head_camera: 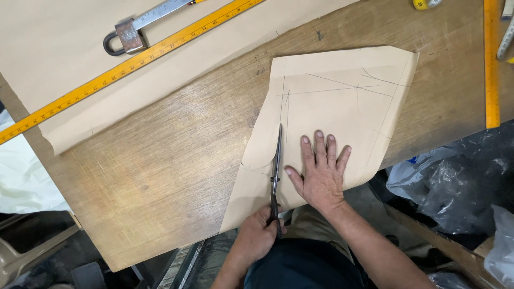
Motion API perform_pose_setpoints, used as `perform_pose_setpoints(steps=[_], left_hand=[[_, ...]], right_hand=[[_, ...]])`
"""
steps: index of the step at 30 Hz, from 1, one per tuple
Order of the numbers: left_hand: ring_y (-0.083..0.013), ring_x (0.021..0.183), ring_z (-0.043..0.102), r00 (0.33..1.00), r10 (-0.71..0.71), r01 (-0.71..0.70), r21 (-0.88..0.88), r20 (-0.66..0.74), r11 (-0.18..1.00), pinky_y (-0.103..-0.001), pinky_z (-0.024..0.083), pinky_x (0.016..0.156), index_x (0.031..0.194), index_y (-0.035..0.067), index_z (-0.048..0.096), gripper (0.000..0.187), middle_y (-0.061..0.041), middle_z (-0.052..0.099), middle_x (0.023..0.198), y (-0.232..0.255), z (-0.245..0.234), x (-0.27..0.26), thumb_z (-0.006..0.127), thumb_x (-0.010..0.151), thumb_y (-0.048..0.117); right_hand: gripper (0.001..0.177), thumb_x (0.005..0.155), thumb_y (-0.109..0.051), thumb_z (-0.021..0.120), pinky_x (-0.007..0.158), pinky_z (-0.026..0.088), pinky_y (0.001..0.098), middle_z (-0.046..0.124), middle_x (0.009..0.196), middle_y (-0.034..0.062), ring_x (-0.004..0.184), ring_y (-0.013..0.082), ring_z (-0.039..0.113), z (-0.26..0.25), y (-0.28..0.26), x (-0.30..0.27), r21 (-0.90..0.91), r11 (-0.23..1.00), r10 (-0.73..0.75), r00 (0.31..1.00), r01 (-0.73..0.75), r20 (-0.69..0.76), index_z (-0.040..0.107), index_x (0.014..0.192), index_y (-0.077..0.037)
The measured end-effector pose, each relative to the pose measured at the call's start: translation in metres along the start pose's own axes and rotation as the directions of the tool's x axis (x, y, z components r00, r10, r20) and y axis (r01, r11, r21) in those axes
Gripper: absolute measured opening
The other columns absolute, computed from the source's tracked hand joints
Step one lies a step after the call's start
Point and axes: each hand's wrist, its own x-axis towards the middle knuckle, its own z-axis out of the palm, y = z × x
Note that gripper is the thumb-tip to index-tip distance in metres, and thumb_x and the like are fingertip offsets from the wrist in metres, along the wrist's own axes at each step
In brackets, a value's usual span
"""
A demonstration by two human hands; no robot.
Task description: The person uses large shears to cut a piece of beige fabric along pre-drawn lines on a wooden table. They hold the fabric steady with one hand while cutting with the other, occasionally adjusting the fabric's position to follow the pattern.
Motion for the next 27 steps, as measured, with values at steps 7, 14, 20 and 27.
perform_pose_setpoints(steps=[7,14,20,27], left_hand=[[-0.0089,0.09,0.075,0.998,-0.063,0.061,-0.13,-0.009,0.99,-0.021,0.054,0.091,0.129,0.021,0.068,0.041,0.001,0.077,0.096,0.015,-0.001,0.004,0.047,0.096,0.01],[-0.0097,0.085,0.068,0.999,-0.049,0.047,-0.1,-0.014,0.994,-0.023,0.051,0.078,0.123,0.02,0.069,0.034,0.002,0.076,0.088,0.023,-0.001,0.005,0.049,0.096,0.015],[-0.0113,0.088,0.073,0.997,-0.073,0.072,-0.245,0.005,0.967,-0.024,0.056,0.081,0.127,0.016,0.068,0.035,-0.001,0.071,0.093,0.033,-0.001,0.013,0.049,0.099,0.009],[-0.0112,0.083,0.069,0.999,-0.045,0.043,-0.119,-0.02,0.992,-0.024,0.054,0.078,0.126,0.019,0.069,0.035,0.0,0.076,0.087,0.039,-0.005,0.014,0.05,0.097,0.014]], right_hand=[[0.089,0.104,-0.07,0.042,0.123,-0.002,0.0686,0.012,0.173,0.0189,0.159,0.0403,0.002,0.0,0.0,-0.001,-0.036,0.999,0.001,1.0,-0.001,0.007,0.016,0.168,-0.014],[0.088,0.102,-0.068,0.046,0.122,0.0,0.0695,0.019,0.171,0.0205,0.158,0.042,0.008,-0.001,-0.002,-0.002,-0.018,1.0,0.001,1.0,-0.001,-0.021,0.025,0.166,-0.012],[0.087,0.103,-0.069,0.042,0.123,-0.001,0.0683,0.016,0.172,0.0191,0.159,0.041,0.007,-0.002,-0.003,-0.005,-0.028,1.0,0.007,1.0,-0.007,-0.011,0.022,0.167,-0.013],[0.087,0.101,-0.067,0.043,0.123,0.001,0.0681,0.019,0.172,0.019,0.159,0.041,0.01,-0.003,-0.003,-0.006,-0.013,1.0,0.017,1.0,-0.017,-0.012,0.023,0.167,-0.014]])
